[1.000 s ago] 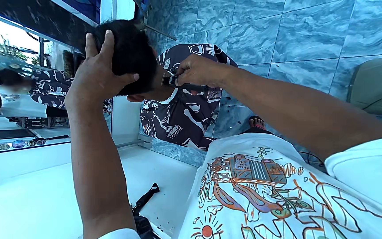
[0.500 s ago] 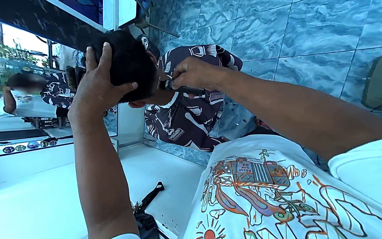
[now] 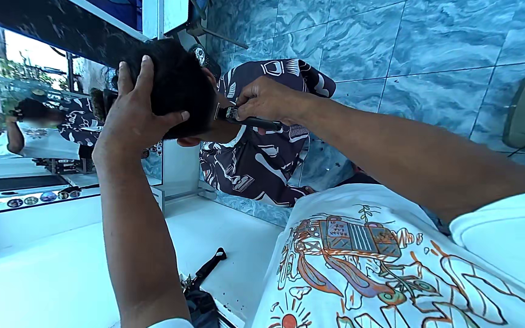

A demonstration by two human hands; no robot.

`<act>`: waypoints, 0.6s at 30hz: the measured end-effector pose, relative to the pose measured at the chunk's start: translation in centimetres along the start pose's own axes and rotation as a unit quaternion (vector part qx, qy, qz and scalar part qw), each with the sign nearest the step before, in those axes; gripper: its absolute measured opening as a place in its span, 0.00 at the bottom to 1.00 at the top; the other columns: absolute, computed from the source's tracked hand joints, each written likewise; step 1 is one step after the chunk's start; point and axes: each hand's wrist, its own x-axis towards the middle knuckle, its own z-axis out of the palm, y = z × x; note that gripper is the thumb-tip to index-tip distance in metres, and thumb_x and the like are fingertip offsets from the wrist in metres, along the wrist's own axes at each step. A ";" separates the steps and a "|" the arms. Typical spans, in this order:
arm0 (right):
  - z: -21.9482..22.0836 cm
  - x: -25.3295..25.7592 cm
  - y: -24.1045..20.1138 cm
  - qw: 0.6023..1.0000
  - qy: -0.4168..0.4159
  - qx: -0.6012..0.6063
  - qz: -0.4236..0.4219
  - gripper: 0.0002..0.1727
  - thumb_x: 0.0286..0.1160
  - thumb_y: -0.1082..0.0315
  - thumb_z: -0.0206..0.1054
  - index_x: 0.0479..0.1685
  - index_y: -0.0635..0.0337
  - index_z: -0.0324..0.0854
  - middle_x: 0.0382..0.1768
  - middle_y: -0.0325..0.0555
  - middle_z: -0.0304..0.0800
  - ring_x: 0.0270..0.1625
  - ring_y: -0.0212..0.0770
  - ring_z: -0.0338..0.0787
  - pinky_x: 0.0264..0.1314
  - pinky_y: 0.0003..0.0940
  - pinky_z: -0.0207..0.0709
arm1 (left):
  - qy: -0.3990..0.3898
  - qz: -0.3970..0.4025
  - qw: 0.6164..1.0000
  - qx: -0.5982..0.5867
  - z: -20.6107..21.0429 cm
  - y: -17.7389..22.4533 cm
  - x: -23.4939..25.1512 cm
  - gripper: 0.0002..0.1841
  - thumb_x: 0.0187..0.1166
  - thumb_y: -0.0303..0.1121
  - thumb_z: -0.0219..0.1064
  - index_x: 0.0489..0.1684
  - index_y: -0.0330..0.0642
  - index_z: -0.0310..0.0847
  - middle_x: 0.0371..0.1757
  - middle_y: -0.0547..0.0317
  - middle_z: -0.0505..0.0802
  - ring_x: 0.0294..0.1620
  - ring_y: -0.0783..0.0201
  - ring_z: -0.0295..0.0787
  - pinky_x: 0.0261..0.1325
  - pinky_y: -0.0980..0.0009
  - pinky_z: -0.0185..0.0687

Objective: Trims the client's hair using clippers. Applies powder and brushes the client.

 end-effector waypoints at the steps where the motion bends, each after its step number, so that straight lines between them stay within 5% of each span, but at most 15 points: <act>1: 0.0 -0.1 -0.1 1.000 -0.002 0.009 -0.004 0.12 0.79 0.65 0.70 0.52 0.63 0.86 0.35 0.51 0.90 0.22 0.41 0.88 0.22 0.36 0.86 | 0.000 -0.001 1.000 0.000 0.0 0.0 0.0 0.60 0.66 0.60 0.79 0.99 0.61 0.38 0.97 0.36 0.44 0.87 0.25 0.61 0.75 0.25 0.67; 18: -0.2 0.1 0.3 0.999 -0.007 0.044 -0.019 0.11 0.78 0.66 0.70 0.52 0.63 0.86 0.36 0.51 0.90 0.23 0.41 0.89 0.21 0.35 0.86 | -0.004 0.001 1.000 0.001 0.0 -0.2 0.3 0.61 0.66 0.61 0.78 0.99 0.62 0.37 0.97 0.37 0.42 0.89 0.27 0.57 0.76 0.25 0.65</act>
